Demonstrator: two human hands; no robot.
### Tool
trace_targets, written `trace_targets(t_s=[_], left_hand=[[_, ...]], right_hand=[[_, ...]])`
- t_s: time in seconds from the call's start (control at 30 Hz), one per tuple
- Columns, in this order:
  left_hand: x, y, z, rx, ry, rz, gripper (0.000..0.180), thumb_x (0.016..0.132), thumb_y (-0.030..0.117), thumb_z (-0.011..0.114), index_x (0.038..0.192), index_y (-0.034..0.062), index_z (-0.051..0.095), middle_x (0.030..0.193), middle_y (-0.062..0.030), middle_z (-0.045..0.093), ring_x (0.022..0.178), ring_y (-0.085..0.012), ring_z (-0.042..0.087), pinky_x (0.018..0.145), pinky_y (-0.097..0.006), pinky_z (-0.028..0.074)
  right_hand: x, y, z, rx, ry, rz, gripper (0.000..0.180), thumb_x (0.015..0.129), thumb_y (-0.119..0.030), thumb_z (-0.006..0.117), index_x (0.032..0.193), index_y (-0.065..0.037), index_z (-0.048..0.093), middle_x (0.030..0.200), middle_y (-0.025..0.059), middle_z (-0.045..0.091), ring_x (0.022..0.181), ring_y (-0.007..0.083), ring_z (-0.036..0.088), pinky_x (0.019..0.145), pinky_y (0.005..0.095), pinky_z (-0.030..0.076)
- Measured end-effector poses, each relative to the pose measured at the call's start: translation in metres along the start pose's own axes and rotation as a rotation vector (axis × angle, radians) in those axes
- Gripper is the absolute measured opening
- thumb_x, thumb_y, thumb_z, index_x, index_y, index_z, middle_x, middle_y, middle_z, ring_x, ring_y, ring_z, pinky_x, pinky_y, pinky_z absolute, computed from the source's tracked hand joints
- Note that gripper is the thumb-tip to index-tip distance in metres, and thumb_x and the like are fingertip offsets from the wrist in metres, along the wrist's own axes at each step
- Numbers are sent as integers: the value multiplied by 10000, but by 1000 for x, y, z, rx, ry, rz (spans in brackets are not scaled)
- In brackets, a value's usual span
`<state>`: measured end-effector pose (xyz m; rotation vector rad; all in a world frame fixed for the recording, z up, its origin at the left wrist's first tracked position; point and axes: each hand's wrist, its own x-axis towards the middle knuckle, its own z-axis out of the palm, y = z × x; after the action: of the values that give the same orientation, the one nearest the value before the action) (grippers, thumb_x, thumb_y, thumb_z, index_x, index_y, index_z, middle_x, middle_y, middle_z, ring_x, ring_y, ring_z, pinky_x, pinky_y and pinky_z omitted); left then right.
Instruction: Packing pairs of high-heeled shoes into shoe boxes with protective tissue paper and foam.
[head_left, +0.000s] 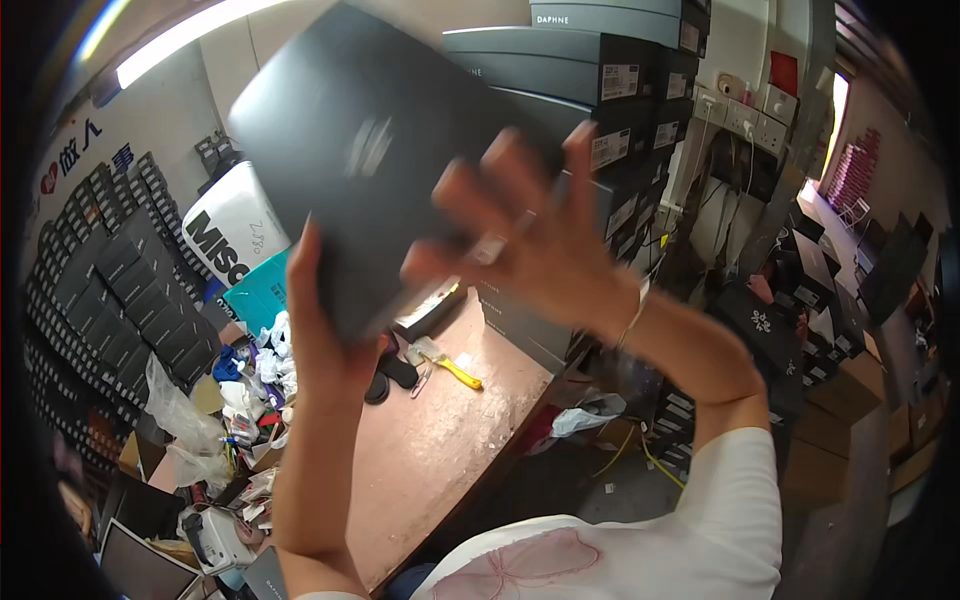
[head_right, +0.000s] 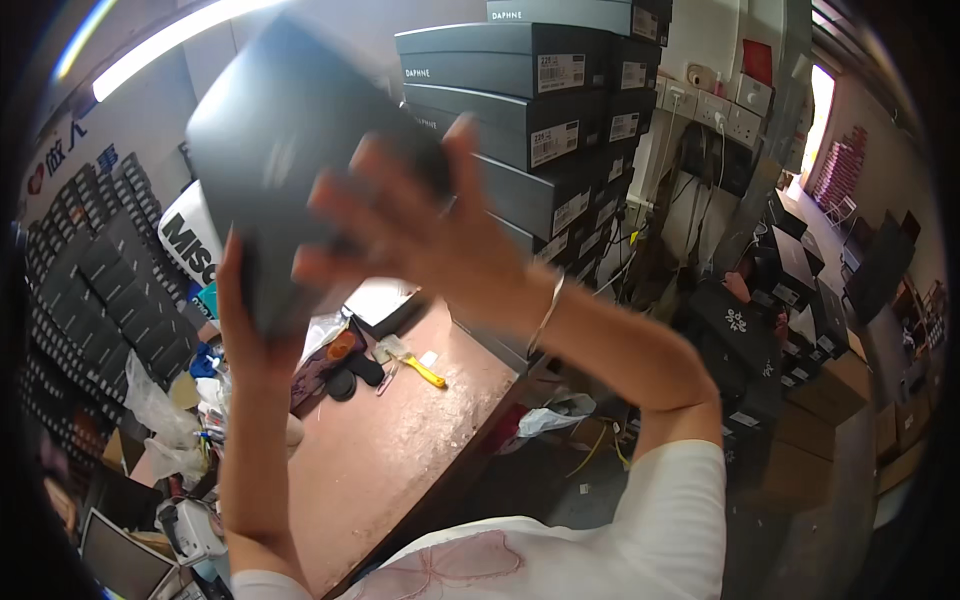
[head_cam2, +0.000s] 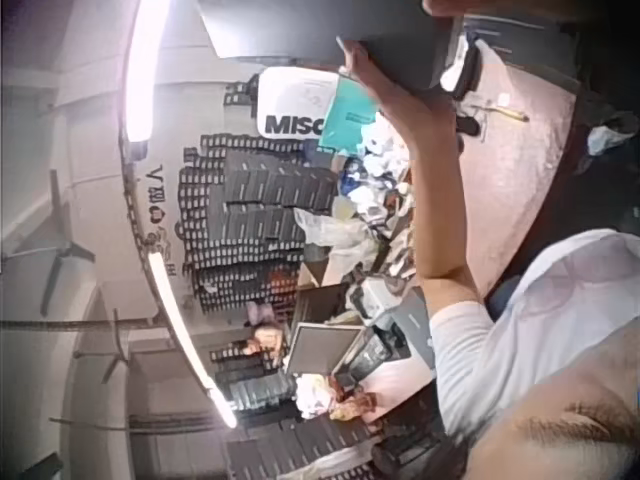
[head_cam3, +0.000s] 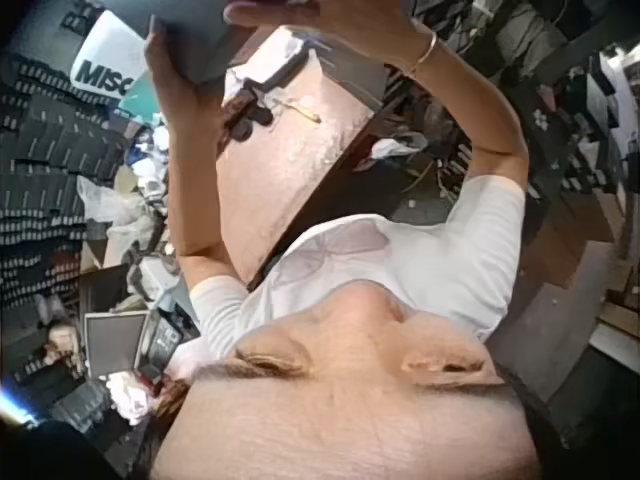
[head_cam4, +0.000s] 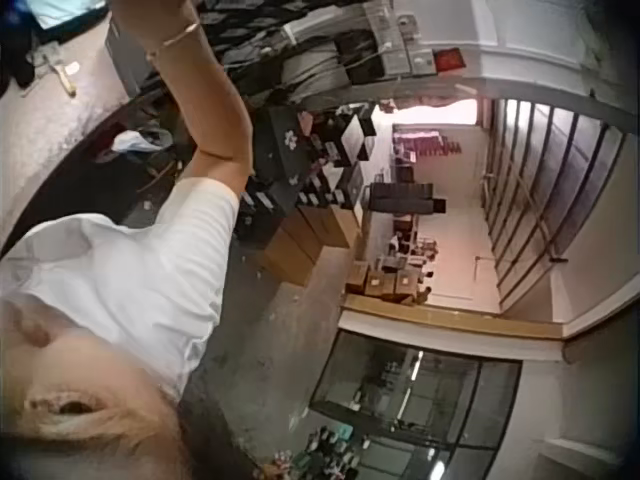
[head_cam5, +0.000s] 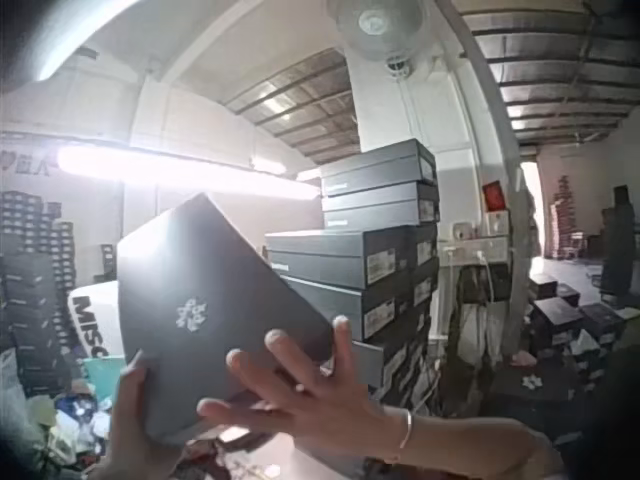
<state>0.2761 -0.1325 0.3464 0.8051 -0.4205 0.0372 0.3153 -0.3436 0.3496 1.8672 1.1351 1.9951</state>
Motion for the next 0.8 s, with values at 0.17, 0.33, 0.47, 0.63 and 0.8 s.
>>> trace_targets(t_s=[0.17,0.33,0.47,0.63,0.8], left_hand=[[52,6,80,447,-311,229,681,866,372,656,1404,106,332,1251,-76,474,1072,-173,514,885,-336,451],[-36,-38,9,965,-709,126,767,836,242,718,1462,111,294,1388,-128,407,1128,-234,523,899,-355,465],[-165,-42,-137,1171,-150,-309,712,809,166,723,1416,64,365,1408,-147,395,1181,-269,506,955,-385,447],[-463,44,-356,2037,1249,-4,516,865,195,637,1268,-75,463,1270,-261,487,1185,-394,463,1040,-440,343],[-591,80,-405,1635,1516,-796,612,864,350,634,1250,-96,469,1162,-307,536,1057,-416,516,926,-460,397]], right_hand=[[49,157,-46,-217,-97,178,1035,549,-247,866,1402,-57,310,1276,212,380,1212,399,382,1003,496,328],[10,280,-49,-78,-427,384,866,649,-219,798,1369,-47,348,1324,196,435,1233,368,419,1027,445,369],[-8,165,-64,37,-788,585,454,720,-201,723,1102,24,624,1056,199,614,1054,326,577,929,355,453],[-80,-28,-47,1344,-1096,549,572,774,-260,742,1239,7,543,1172,197,590,1084,342,574,928,390,457],[-158,-217,-18,1248,-1656,237,573,815,-318,688,1266,-13,507,1160,196,579,1045,371,564,886,428,463]])
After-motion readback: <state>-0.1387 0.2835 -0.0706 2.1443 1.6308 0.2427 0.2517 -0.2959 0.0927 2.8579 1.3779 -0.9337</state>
